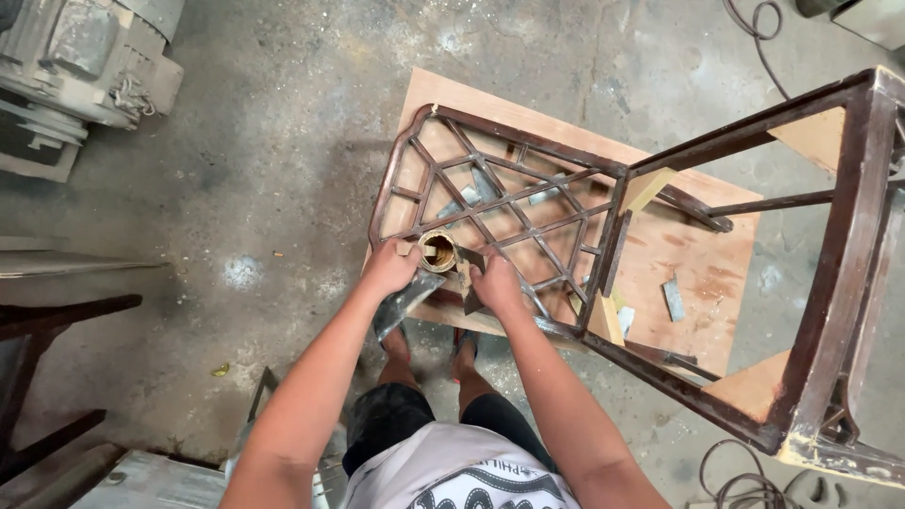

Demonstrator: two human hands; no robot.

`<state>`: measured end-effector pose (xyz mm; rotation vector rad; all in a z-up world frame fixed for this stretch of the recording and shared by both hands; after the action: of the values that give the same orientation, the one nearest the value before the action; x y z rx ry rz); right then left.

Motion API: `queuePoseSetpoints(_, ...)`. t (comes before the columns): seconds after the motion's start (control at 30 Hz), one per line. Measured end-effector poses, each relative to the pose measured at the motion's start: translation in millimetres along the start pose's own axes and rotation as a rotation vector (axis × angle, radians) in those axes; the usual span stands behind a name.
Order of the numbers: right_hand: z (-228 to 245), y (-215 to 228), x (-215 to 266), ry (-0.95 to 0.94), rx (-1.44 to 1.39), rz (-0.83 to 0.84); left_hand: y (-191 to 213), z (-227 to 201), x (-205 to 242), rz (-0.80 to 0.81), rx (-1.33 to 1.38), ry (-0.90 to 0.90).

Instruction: Applying wood filler to cracks in a chair frame and smoothing it out with a putty knife.

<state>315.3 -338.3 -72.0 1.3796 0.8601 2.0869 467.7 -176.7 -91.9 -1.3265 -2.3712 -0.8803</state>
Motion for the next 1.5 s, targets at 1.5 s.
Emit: queuePoseSetpoints(1.5, 16, -85, -12, -0.152, -0.287, 0.276, 23, -51, 151, -0.377, -0.23, -0.17)
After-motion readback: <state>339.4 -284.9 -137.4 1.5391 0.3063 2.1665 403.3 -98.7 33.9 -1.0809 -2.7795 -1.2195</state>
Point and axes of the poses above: each hand's wrist, its own x-axis away from the middle knuckle, its own y-axis out of the back of the hand, z = x × y, the point moved 7 cm from there along -x, towards the middle knuckle, and after that the axes turned 12 degrees about -y, right-handed, at the moved point
